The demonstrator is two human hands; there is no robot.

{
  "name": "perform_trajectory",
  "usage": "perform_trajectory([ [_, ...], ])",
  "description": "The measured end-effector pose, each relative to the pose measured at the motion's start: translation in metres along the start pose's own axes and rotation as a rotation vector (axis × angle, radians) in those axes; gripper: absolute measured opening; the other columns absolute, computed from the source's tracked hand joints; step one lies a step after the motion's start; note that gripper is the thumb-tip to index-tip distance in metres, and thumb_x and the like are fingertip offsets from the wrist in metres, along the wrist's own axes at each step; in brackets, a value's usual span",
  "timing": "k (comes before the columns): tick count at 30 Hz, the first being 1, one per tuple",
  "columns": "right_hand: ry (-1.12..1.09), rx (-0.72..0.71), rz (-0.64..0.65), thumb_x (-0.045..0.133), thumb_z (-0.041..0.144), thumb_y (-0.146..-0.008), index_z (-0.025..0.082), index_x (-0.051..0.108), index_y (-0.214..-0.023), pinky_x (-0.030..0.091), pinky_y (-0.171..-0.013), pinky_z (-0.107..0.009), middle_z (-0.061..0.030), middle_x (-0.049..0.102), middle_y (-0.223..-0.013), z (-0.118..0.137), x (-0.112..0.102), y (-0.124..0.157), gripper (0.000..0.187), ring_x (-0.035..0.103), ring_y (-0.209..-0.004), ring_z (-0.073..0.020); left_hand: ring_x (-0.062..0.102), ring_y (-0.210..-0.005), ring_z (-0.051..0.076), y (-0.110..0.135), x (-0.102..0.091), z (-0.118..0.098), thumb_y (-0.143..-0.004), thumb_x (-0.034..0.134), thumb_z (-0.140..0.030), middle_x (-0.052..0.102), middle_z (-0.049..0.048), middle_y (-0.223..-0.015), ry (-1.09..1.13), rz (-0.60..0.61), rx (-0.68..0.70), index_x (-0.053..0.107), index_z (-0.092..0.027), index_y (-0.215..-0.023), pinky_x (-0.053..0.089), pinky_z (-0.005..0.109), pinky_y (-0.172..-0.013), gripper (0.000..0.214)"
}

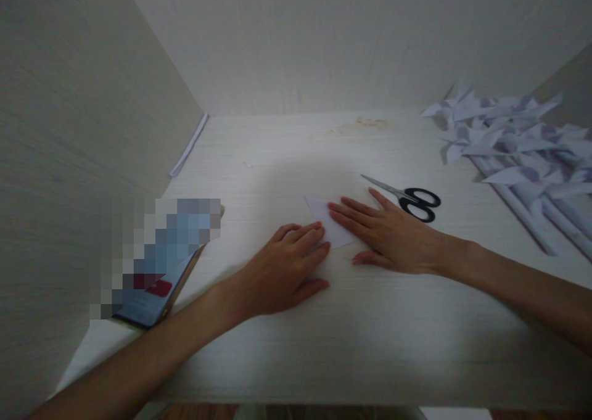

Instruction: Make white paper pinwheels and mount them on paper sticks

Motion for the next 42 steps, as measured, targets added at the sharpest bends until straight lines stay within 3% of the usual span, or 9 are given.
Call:
perform_trajectory([
  [11,0.045,0.035,-0.03,0.035,0.051,-0.081,0.014,0.021,-0.134,0.016,-0.099,-0.054,-0.012,0.033,-0.135,-0.005,-0.007,0.043,0.066,0.029,-0.124,-0.027,0.036,-0.118,0.027,0.001,0.002,0.001,-0.082,0.039,-0.041,0.044,0.0176,-0.122,0.019,-0.001,0.004,0.046,-0.011,-0.111,0.03,0.042,-0.093,0.043],
  [21,0.066,0.165,-0.043,0.039,0.046,-0.081,0.016,0.014,-0.135,0.02,-0.1,-0.049,-0.0105,0.031,-0.136,-0.004,-0.002,0.075,0.067,0.024,-0.126,-0.024,0.037,-0.118,0.026,0.003,0.003,0.002,-0.083,0.038,-0.04,0.045,0.0173,-0.122,0.01,-0.028,0.009,0.046,-0.011,-0.112,0.029,0.042,-0.095,0.043],
  [25,0.04,0.214,-0.088,0.041,0.037,-0.083,0.013,0.025,-0.133,0.025,-0.099,-0.05,-0.0129,0.035,-0.133,-0.002,0.001,0.07,0.058,0.028,-0.125,-0.0242,0.037,-0.119,0.024,0.004,0.002,0.004,-0.083,0.038,-0.037,0.046,0.016,-0.122,0.029,-0.056,0.029,0.047,-0.012,-0.113,0.028,0.042,-0.097,0.04],
  [30,-0.063,0.29,-0.223,0.041,0.028,-0.084,0.011,0.047,-0.116,0.034,-0.096,-0.046,-0.0148,0.05,-0.122,0.002,-0.003,0.055,0.037,0.043,-0.116,-0.0226,0.037,-0.119,0.022,0.004,0.002,0.005,-0.084,0.038,-0.033,0.046,0.0159,-0.123,0.039,-0.056,0.033,0.047,-0.011,-0.114,0.028,0.042,-0.098,0.038],
  [36,-0.382,0.408,-0.308,0.045,0.028,-0.081,0.014,0.046,-0.113,0.046,-0.085,-0.037,-0.0118,0.058,-0.109,0.007,-0.008,0.022,0.035,0.054,-0.1,-0.0195,0.038,-0.119,0.022,0.004,0.002,0.005,-0.085,0.036,-0.033,0.046,0.0168,-0.123,0.037,-0.058,0.031,0.047,-0.011,-0.115,0.028,0.042,-0.099,0.039],
  [40,-0.53,0.636,-0.473,0.051,0.027,-0.077,0.015,0.05,-0.105,0.051,-0.068,-0.034,-0.0096,0.062,-0.092,-0.005,-0.005,0.012,0.031,0.059,-0.08,-0.0187,0.038,-0.118,0.022,0.004,0.002,0.005,-0.085,0.036,-0.032,0.046,0.0159,-0.123,0.042,-0.051,0.027,0.046,-0.011,-0.115,0.028,0.041,-0.099,0.038],
  [42,-0.547,0.677,-0.486,0.056,0.026,-0.073,0.017,0.051,-0.101,0.05,-0.063,-0.033,-0.0077,0.061,-0.086,-0.009,-0.001,0.01,0.031,0.058,-0.073,-0.0181,0.037,-0.119,0.022,0.004,0.002,0.006,-0.085,0.036,-0.032,0.045,0.0157,-0.123,0.043,-0.049,0.023,0.046,-0.011,-0.115,0.028,0.041,-0.099,0.038],
])
Point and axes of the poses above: each hand's wrist, its own y-axis away from the middle knuckle, its own x-axis out of the palm, z = x × y, the point moved 5 cm from there along -y, towards the middle knuckle
